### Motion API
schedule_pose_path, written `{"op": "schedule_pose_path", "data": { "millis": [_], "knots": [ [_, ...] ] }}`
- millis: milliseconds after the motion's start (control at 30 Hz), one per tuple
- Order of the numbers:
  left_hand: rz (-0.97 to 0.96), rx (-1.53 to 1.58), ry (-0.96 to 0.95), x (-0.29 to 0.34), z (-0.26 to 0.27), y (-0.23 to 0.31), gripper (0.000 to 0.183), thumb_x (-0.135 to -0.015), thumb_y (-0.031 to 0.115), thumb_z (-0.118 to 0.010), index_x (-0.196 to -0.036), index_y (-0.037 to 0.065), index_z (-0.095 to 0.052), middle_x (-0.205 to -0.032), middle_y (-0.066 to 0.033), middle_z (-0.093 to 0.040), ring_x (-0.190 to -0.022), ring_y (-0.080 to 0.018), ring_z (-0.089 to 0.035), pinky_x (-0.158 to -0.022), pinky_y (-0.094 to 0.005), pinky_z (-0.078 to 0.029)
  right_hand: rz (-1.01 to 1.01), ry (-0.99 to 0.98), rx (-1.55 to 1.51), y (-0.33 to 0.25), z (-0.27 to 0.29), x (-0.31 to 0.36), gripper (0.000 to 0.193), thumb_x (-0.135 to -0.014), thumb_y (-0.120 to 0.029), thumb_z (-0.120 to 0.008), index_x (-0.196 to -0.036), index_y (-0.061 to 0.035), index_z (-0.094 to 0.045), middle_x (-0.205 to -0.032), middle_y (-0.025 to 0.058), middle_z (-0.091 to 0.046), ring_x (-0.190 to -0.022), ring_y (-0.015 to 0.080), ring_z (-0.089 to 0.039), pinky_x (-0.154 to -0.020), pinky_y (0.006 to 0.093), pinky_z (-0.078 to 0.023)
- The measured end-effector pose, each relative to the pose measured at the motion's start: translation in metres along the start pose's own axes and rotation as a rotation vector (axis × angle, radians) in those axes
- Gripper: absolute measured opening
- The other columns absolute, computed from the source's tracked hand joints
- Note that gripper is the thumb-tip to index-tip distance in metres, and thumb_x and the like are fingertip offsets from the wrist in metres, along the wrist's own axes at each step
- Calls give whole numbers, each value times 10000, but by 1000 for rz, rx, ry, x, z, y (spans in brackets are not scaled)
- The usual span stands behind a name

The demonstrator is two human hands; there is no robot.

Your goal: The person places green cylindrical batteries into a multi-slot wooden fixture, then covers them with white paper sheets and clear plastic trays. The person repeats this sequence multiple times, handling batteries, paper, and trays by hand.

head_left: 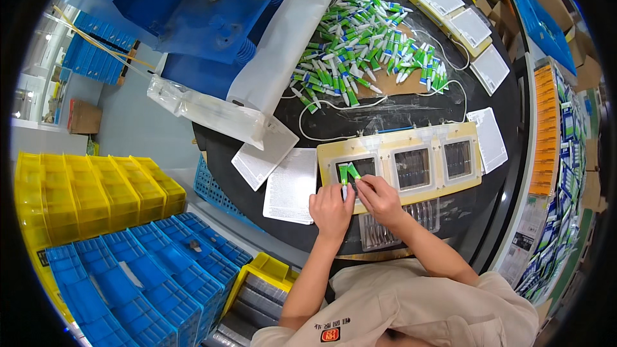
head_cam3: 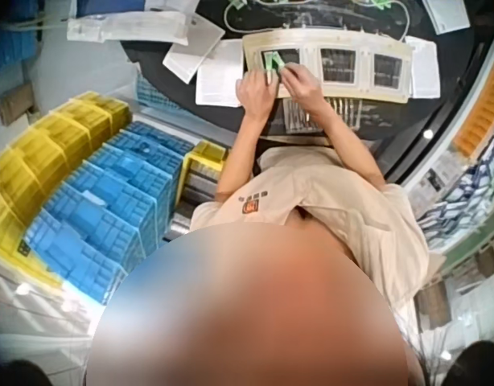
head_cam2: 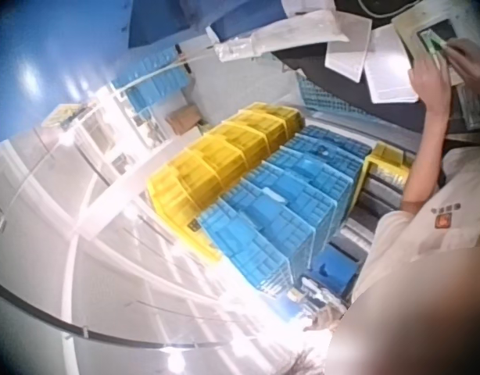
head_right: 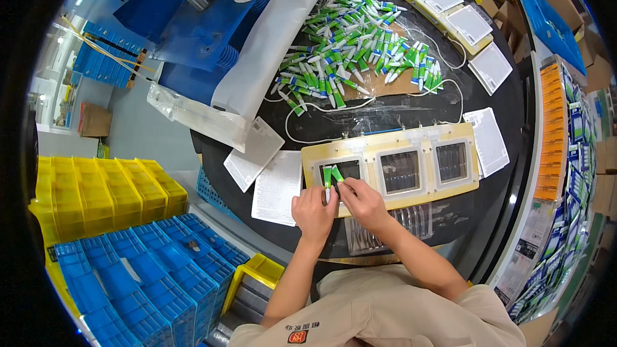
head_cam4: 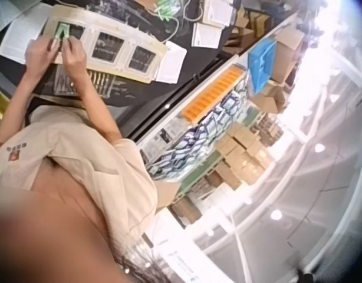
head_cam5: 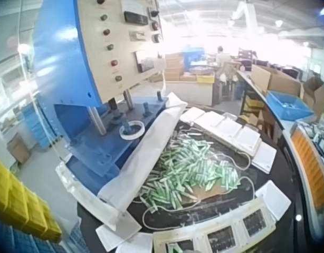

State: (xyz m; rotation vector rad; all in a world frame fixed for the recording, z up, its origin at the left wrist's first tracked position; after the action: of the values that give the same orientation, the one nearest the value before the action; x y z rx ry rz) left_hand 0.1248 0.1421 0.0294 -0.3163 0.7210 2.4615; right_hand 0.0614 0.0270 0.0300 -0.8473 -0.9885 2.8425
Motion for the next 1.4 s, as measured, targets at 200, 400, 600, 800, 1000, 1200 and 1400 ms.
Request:
{"op": "schedule_pose_path", "data": {
  "millis": [200,400,600,800,1000,1200,1400],
  "knots": [
    [12,52,-78,10,6,-7,231,-864,212,-745,-1026,55,-696,-997,-76,-680,-918,-255,-641,-773,-391,-445,-67,-100,11,-7,-10,-4,368,-812,-28,-741,-1157,63,-652,-1093,153,-637,-925,320,-604,-811,417,-521],
    [-234,101,-157,14,-2,-1,353,-909,161,-685,-1234,27,-668,-1325,-99,-635,-1254,-288,-549,-1124,-490,-360,-67,-259,31,0,-16,-10,326,-815,-95,-731,-1120,3,-672,-1122,119,-634,-1020,306,-588,-882,419,-479],
    [-290,206,-175,-9,8,1,340,-913,162,-684,-1225,29,-659,-1257,-94,-670,-1222,-281,-586,-1138,-534,-349,-420,54,-69,81,20,-110,189,-881,-205,-730,-878,-18,-703,-859,145,-677,-797,346,-650,-736,441,-524],
    [-55,-22,101,-148,-35,-61,233,-959,185,-628,-1085,-9,-664,-1063,-173,-672,-1018,-352,-635,-922,-439,-507,-533,-254,421,153,-61,-190,363,-761,-369,-858,-831,-26,-762,-842,186,-710,-829,372,-700,-690,452,-546],
    [353,-99,-232,-222,-109,-139,337,-856,363,-763,-939,36,-762,-935,-168,-749,-895,-372,-713,-808,-466,-560,-504,-267,260,157,-51,-175,273,-751,-247,-845,-878,-22,-755,-908,190,-695,-889,381,-687,-768,440,-557],
    [-156,217,87,-178,-27,-40,169,-837,151,-742,-994,89,-740,-996,-112,-743,-809,-325,-694,-745,-445,-556,-23,-49,11,61,40,-88,326,-768,29,-705,-1090,-21,-701,-1037,156,-655,-922,338,-659,-818,413,-559],
    [-674,269,-63,-26,19,40,323,-805,36,-737,-1125,-5,-711,-1152,-120,-727,-978,-256,-717,-844,-367,-575,334,-186,184,4,41,-10,358,-737,-53,-662,-1072,71,-687,-1070,140,-660,-962,264,-671,-799,341,-579]
  ]
}}
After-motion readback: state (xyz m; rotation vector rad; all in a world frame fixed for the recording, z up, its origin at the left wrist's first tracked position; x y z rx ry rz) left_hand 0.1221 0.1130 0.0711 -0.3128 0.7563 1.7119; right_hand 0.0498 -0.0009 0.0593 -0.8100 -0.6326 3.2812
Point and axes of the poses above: each hand's wrist, its own x-axis away from the middle knuckle, its own z-axis out of the back of the hand, y = z × x, the point moved 8 cm from there along -x, towards the middle knuckle
